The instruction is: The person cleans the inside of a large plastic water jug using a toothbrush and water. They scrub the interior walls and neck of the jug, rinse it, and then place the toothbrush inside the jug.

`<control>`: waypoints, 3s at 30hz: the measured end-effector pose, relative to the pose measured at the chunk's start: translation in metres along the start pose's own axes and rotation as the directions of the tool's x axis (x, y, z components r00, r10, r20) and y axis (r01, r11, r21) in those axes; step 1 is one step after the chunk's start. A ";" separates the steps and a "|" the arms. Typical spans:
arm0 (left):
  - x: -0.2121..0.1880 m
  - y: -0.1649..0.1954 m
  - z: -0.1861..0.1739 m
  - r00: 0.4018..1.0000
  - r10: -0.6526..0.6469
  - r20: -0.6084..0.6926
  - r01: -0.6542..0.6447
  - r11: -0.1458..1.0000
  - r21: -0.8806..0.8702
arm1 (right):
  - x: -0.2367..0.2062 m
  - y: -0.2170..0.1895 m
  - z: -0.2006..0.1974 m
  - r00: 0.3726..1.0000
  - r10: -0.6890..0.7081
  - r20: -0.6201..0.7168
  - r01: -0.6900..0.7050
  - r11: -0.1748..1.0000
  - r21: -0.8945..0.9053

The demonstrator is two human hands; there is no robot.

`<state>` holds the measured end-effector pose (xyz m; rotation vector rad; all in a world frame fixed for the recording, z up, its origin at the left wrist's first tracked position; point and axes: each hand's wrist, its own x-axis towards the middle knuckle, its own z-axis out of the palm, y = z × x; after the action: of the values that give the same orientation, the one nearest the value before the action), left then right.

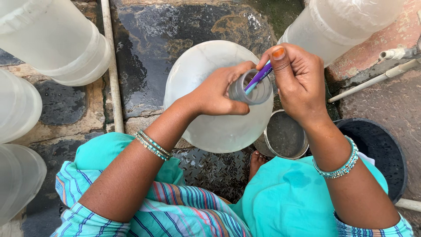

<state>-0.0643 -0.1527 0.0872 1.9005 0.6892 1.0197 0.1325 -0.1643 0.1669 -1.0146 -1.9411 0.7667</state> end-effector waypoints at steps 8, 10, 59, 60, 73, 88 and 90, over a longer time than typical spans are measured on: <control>-0.014 0.005 0.007 0.985 -0.018 0.172 0.006 0.998 0.066 | 0.015 -0.020 -0.012 0.861 -0.227 0.455 0.292 0.953 -0.077; -0.015 0.002 0.008 0.983 0.003 0.181 -0.010 0.999 0.038 | 0.015 -0.027 -0.012 0.823 -0.284 0.491 0.407 0.898 -0.164; -0.001 -0.042 -0.007 0.952 -0.184 0.243 0.050 0.882 0.468 | 0.026 0.017 -0.014 0.847 -0.207 0.491 0.297 0.948 -0.113; -0.001 -0.045 -0.005 0.955 -0.164 0.245 0.034 0.887 0.460 | 0.024 0.009 -0.013 0.846 -0.178 0.502 0.310 0.931 -0.191; -0.001 -0.042 0.013 1.000 0.014 0.020 -0.019 0.957 0.291 | 0.021 0.019 -0.005 0.946 -0.059 0.318 0.137 0.963 -0.230; -0.002 -0.026 0.011 0.947 0.070 -0.313 0.067 0.912 0.406 | 0.009 0.058 0.005 0.976 0.203 0.082 -0.217 0.950 0.223; -0.002 -0.022 0.001 0.987 0.063 -0.151 0.006 0.907 0.421 | 0.009 0.055 -0.002 0.963 0.232 0.136 -0.251 0.956 0.149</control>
<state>-0.0665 -0.1442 0.0669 2.2163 1.0474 1.1189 0.1514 -0.1292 0.1280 -1.1396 -1.8346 1.1284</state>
